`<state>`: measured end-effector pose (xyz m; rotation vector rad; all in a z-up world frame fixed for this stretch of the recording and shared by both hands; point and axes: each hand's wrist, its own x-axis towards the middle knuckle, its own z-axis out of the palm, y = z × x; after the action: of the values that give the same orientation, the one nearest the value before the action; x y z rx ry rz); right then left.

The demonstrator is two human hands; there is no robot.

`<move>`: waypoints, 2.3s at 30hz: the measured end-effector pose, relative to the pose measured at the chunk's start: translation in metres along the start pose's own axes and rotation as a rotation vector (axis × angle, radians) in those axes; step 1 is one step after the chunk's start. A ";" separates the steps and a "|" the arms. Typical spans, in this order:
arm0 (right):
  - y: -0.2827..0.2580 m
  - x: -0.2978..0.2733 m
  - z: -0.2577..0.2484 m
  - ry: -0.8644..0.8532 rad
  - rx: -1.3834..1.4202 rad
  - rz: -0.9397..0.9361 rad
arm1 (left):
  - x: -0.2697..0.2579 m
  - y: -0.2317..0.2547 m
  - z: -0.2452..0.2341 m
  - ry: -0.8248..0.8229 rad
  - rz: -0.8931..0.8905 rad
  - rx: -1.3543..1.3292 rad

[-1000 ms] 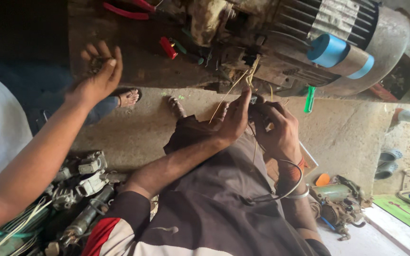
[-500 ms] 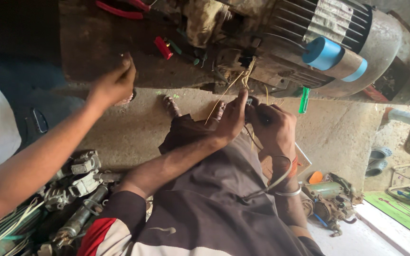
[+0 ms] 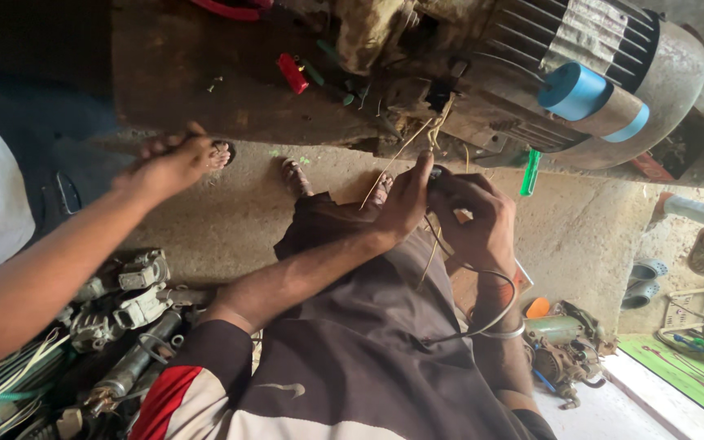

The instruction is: The person repairs an electric motor by stripping wires, inserting metal terminals, and tightening connections with a screwdriver. They work on a red component attached to the motor, using a green-handled screwdriver to secure the terminals.

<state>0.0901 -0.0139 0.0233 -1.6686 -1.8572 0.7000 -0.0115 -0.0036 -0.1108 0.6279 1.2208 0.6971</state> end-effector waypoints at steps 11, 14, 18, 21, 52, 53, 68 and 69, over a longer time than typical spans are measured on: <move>0.003 -0.007 0.001 -0.067 -0.003 0.029 | -0.004 -0.003 0.006 -0.112 0.037 -0.269; 0.002 -0.007 0.001 -0.036 0.026 -0.037 | -0.003 -0.002 0.003 -0.115 0.001 -0.260; 0.000 -0.006 0.001 0.003 -0.020 -0.134 | 0.006 -0.002 0.006 -0.117 -0.052 -0.351; -0.004 -0.003 0.006 0.006 -0.045 -0.079 | 0.010 -0.002 0.003 -0.033 0.095 0.078; -0.031 0.009 0.013 -0.045 -0.091 -0.342 | -0.005 -0.019 -0.040 -0.045 0.359 -0.208; -0.037 0.012 0.013 -0.065 -0.066 -0.332 | -0.008 -0.022 -0.046 -0.090 0.200 -0.519; 0.031 0.118 0.194 -0.183 -0.237 -0.403 | -0.074 -0.038 -0.176 0.136 0.081 -1.282; 0.037 0.120 0.199 -0.172 -0.261 -0.405 | -0.073 -0.038 -0.181 0.140 0.091 -1.234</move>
<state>-0.0325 0.1048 -0.1387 -1.3424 -2.4020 0.4554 -0.1958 -0.0734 -0.1366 -0.4048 0.6721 1.3912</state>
